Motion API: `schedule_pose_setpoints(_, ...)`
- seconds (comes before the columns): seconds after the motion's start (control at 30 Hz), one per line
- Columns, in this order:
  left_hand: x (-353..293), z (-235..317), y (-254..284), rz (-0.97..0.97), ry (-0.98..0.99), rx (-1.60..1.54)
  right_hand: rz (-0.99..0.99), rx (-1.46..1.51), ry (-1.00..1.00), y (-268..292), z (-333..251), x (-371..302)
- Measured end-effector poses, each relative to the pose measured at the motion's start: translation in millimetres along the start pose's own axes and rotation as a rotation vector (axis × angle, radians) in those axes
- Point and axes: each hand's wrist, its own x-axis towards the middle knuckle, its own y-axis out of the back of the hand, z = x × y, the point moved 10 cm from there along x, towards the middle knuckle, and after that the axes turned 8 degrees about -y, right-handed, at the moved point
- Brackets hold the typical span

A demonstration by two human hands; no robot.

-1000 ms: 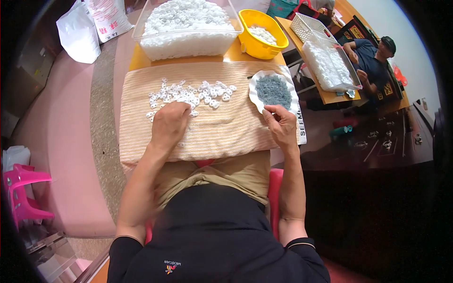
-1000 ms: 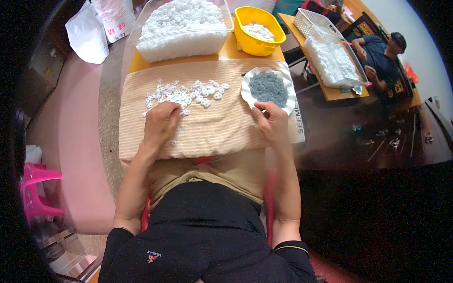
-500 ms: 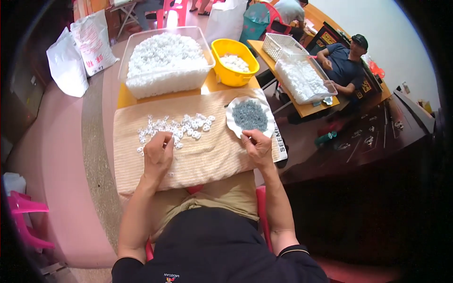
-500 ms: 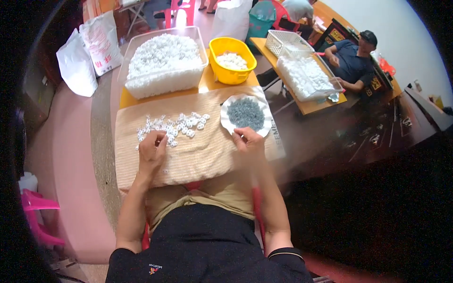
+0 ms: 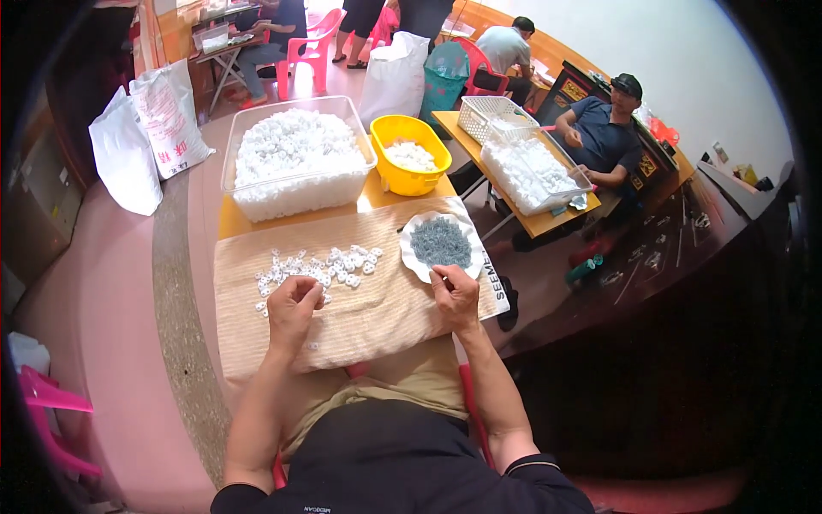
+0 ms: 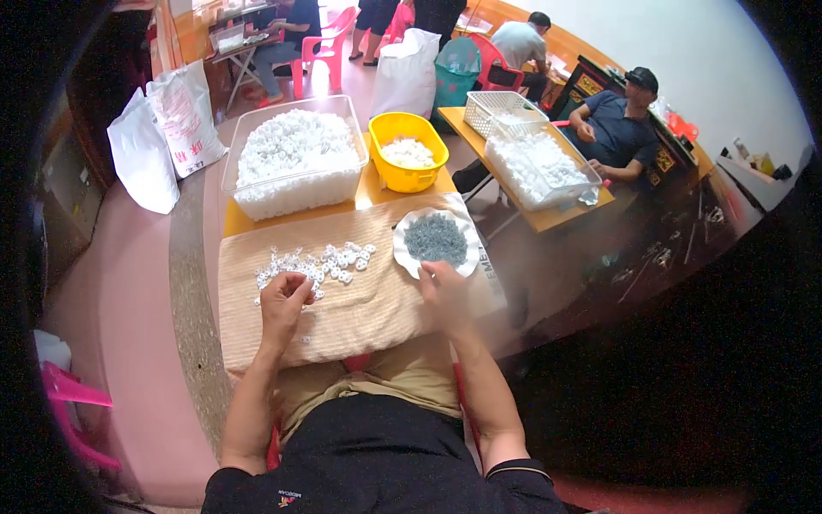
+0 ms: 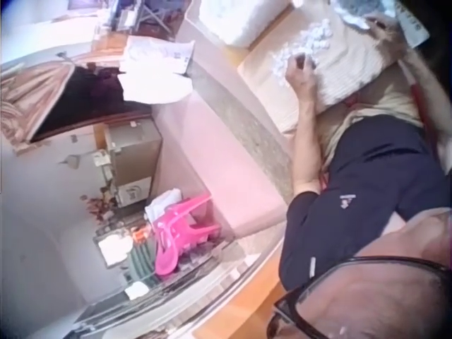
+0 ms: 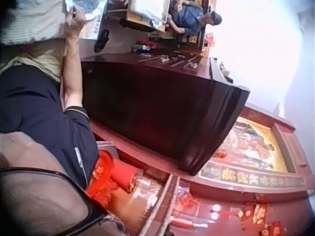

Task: Assembling small white plastic ring-like parts with tiny grey inserts.

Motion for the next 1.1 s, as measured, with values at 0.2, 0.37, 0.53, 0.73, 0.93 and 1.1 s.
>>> schedule_pose_setpoints(0.2, -0.1, -3.0, -4.1, -0.036, 0.06, -0.14, 0.019, -0.008, 0.01, 1.4, 1.8, -1.0)
schedule_pose_setpoints(0.37, -3.2, -8.7, -8.3, -0.034, 0.138, -0.187, 0.021, -0.006, -0.012, 1.0, 4.2, -2.5)
schedule_pose_setpoints(0.53, -4.6, 5.7, -15.8, -0.069, 0.081, -0.172, 0.031, -0.012, -0.008, 2.4, 2.1, -3.7)
schedule_pose_setpoints(0.73, -9.2, 3.3, -13.5, -0.037, 0.126, -0.233, 0.031, -0.009, -0.021, 6.3, -1.0, -4.5)
schedule_pose_setpoints(0.93, -10.3, -12.5, -13.5, -0.085, 0.179, -0.288, 0.049, -0.075, -0.041, 13.9, -0.9, 0.8)
schedule_pose_setpoints(1.1, -7.4, -11.9, -17.2, -0.044, 0.224, -0.268, 0.055, -0.189, 0.047, 27.9, -0.1, 15.8)
